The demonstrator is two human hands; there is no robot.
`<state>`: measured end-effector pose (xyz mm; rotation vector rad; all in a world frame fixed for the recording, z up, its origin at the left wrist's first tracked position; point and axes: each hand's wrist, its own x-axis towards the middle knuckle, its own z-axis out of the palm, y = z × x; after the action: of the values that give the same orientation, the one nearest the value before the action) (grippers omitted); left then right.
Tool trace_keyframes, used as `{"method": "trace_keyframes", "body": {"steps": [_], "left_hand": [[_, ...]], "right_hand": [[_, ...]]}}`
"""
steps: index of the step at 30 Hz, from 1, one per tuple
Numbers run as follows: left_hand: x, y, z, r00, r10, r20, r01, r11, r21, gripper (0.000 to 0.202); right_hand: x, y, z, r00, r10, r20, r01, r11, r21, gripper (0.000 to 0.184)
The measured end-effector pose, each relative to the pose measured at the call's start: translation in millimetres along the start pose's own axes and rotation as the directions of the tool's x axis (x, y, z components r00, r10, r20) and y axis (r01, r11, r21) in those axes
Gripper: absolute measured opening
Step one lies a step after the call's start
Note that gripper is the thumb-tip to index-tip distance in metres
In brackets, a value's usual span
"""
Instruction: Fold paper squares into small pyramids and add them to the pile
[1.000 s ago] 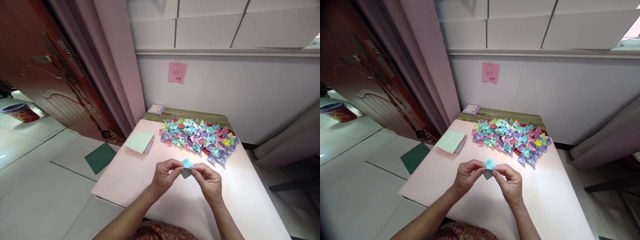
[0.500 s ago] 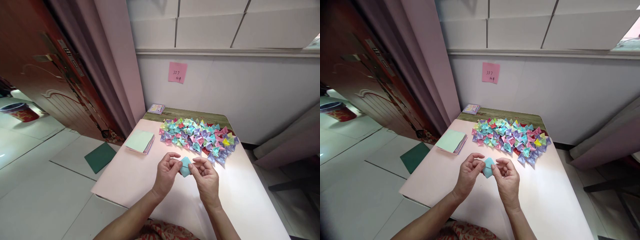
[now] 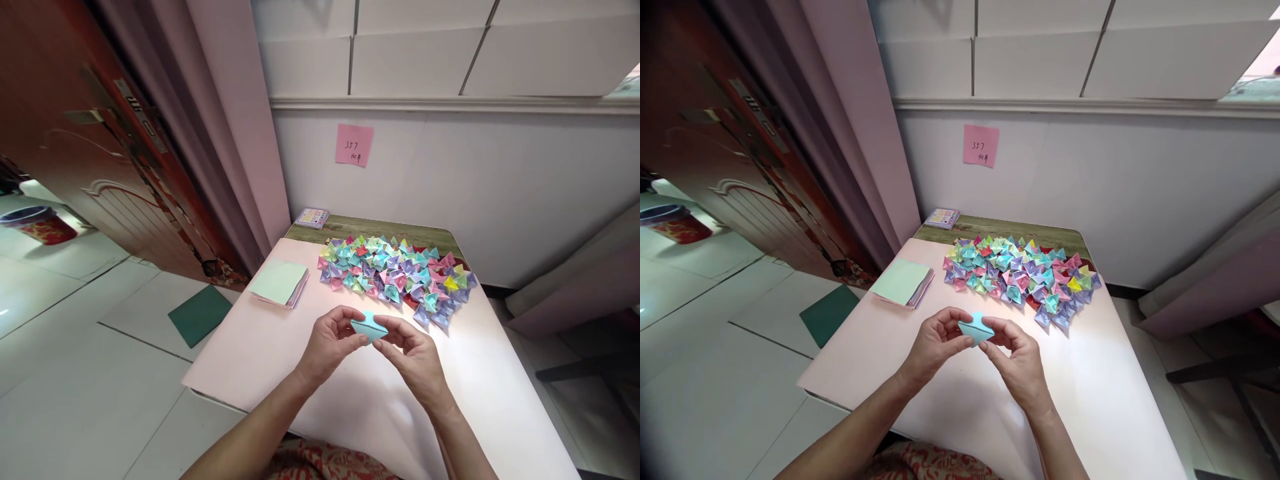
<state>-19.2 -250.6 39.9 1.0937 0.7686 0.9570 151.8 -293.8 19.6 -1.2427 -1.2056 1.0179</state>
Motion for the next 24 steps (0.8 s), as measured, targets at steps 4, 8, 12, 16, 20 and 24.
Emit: {"method": "trace_keyframes", "body": {"steps": [4, 8, 12, 16, 20, 24], "left_hand": [[-0.9, -1.5, 2.3, 1.000, 0.007, -0.029, -0.005, 0.999, 0.053, 0.024], [-2.9, 0.3, 5.0, 0.981, 0.157, -0.116, -0.117, 0.949, 0.293, 0.018], [-2.5, 4.0, 2.8, 0.926, 0.367, -0.083, -0.267, 0.796, 0.543, 0.012], [-0.3, 7.9, -0.5, 0.917, 0.399, 0.008, -0.318, 0.718, 0.619, 0.009], [0.3, 8.4, -0.4, 0.970, 0.243, -0.002, -0.210, 0.843, 0.496, 0.007], [-0.1, 4.8, 1.4, 0.999, 0.046, 0.007, -0.047, 0.987, 0.154, 0.016]], "right_hand": [[-1.0, -4.5, 2.1, 0.991, -0.110, -0.073, 0.096, 0.980, -0.171, 0.024], [-0.6, -4.1, 5.9, 0.963, -0.248, -0.102, 0.212, 0.938, -0.274, 0.018], [0.8, -3.2, 6.9, 0.945, -0.304, -0.116, 0.245, 0.899, -0.363, 0.015], [1.0, -5.5, 9.4, 0.941, -0.322, -0.102, 0.261, 0.885, -0.384, 0.011], [0.1, -8.7, 12.0, 0.957, -0.275, -0.091, 0.232, 0.915, -0.329, 0.013], [0.9, -6.6, 12.5, 0.986, -0.134, -0.096, 0.114, 0.976, -0.185, 0.017]]}}
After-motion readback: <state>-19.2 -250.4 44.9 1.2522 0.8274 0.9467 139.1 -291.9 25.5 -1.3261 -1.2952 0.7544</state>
